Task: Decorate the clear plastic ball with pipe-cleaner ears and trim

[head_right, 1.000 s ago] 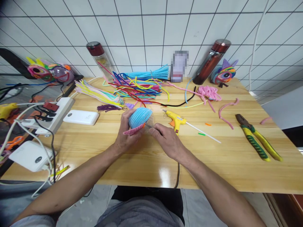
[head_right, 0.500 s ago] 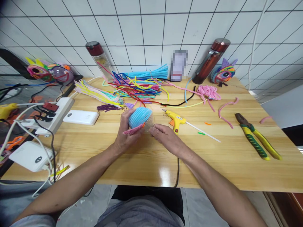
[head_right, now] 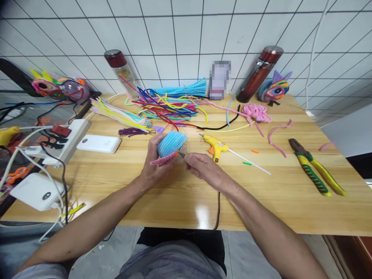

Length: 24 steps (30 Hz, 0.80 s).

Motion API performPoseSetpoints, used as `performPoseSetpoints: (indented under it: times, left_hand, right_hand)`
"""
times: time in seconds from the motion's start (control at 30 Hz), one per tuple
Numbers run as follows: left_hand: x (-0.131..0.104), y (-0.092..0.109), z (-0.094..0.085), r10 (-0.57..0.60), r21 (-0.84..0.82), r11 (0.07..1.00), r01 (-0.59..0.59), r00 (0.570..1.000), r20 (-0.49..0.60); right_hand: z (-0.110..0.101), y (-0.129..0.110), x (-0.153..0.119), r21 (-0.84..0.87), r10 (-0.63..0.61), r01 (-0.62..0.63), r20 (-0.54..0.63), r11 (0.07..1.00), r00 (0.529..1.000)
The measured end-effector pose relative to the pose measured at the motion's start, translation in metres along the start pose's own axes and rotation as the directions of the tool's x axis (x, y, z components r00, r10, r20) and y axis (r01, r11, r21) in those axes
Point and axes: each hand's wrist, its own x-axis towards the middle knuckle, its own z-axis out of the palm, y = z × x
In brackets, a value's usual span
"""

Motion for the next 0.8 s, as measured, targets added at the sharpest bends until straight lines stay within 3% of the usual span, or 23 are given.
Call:
performPoseSetpoints:
  times: [0.8]
  left_hand:
    - [-0.0009, 0.0002, 0.0007, -0.049, 0.0, 0.999, 0.049, 0.998, 0.033]
  right_hand:
    - [-0.0014, 0.0027, 0.006, 0.098, -0.009, 0.01, -0.013, 0.995, 1.0]
